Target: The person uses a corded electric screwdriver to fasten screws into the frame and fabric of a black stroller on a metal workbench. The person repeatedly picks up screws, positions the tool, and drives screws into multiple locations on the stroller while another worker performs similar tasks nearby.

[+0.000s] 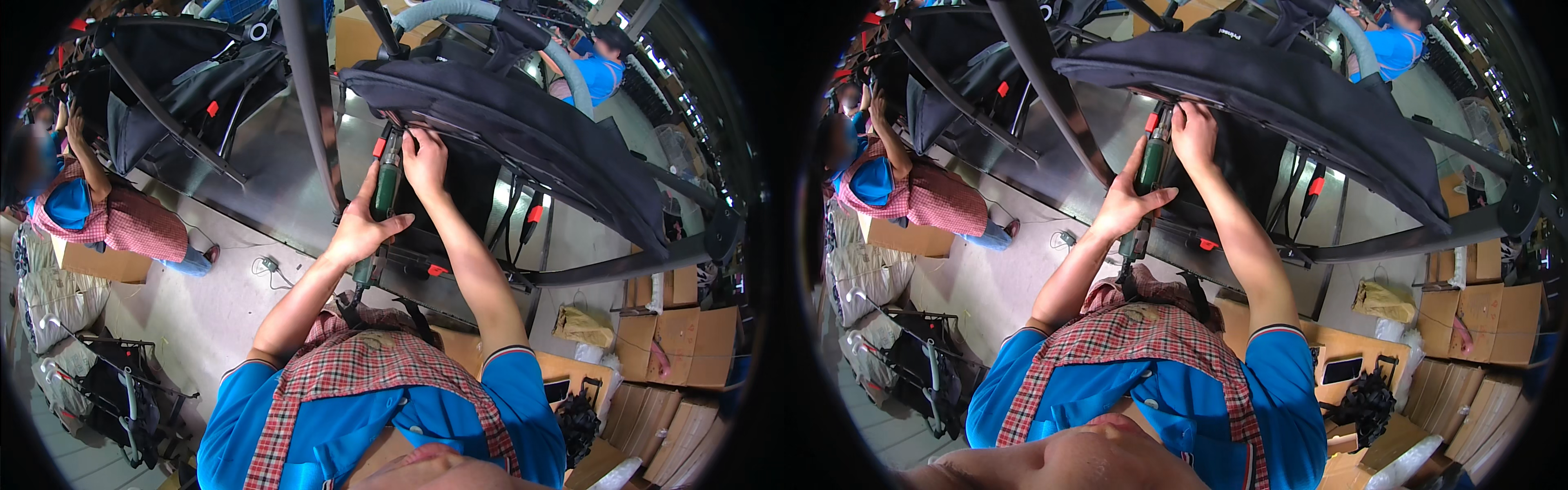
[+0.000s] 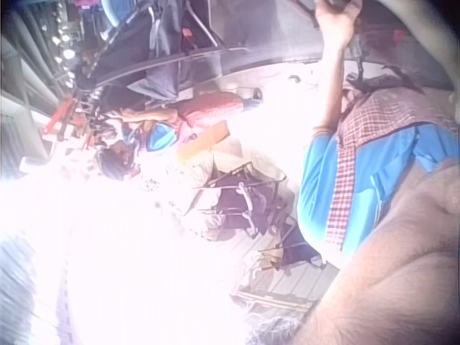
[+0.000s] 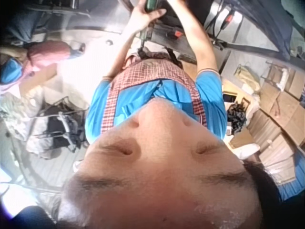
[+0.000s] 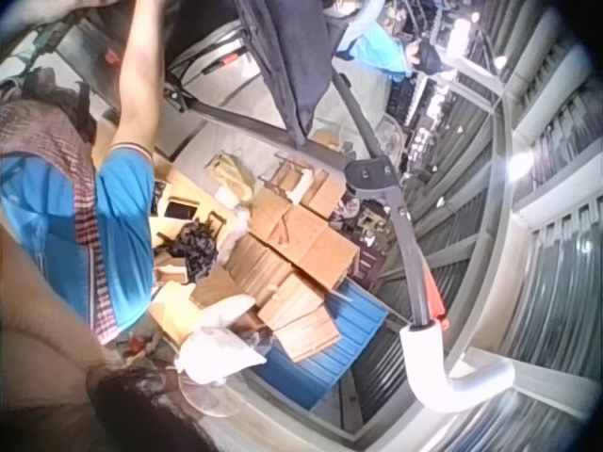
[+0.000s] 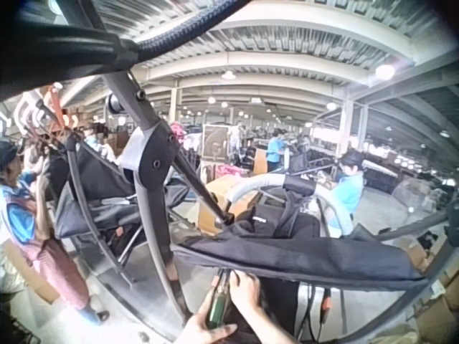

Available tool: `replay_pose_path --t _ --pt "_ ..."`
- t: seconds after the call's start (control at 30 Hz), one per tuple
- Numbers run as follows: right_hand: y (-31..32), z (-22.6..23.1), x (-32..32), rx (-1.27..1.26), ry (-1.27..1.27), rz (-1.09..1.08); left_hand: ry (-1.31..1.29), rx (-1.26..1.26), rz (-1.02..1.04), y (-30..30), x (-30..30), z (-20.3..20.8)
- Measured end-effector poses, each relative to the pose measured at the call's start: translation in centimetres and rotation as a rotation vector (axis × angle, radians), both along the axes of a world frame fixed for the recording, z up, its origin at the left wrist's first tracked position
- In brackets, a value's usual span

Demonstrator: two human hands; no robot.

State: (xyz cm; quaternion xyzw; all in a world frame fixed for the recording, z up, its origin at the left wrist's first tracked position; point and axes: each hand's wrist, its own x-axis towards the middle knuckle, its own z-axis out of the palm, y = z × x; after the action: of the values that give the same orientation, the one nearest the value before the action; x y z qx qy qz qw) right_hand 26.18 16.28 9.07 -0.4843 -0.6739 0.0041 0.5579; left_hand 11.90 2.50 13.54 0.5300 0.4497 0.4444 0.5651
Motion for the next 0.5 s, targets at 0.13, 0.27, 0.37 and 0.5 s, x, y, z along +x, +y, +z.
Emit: replay_pose_path --t 0.13,0.27,0.37,0.5 --pt "-0.6 -0.1 -0.7 -0.210 0.156 0.019 -0.029 -0.005 -0.002 0.0 -0.2 -0.1" --pt "1.0 -1.8 -0.1 -0.511 0.511 0.199 -0.031 -0.014 -0.018 0.1 0.0 0.0" --pt "0.1 -0.7 0.1 -0.801 1.028 0.588 -0.016 -0.022 -0.016 0.1 -0.3 0.0" --pt "0.6 -1.4 0.8 -0.974 1.331 0.889 0.001 -0.010 -0.021 0.3 -0.3 -0.3"
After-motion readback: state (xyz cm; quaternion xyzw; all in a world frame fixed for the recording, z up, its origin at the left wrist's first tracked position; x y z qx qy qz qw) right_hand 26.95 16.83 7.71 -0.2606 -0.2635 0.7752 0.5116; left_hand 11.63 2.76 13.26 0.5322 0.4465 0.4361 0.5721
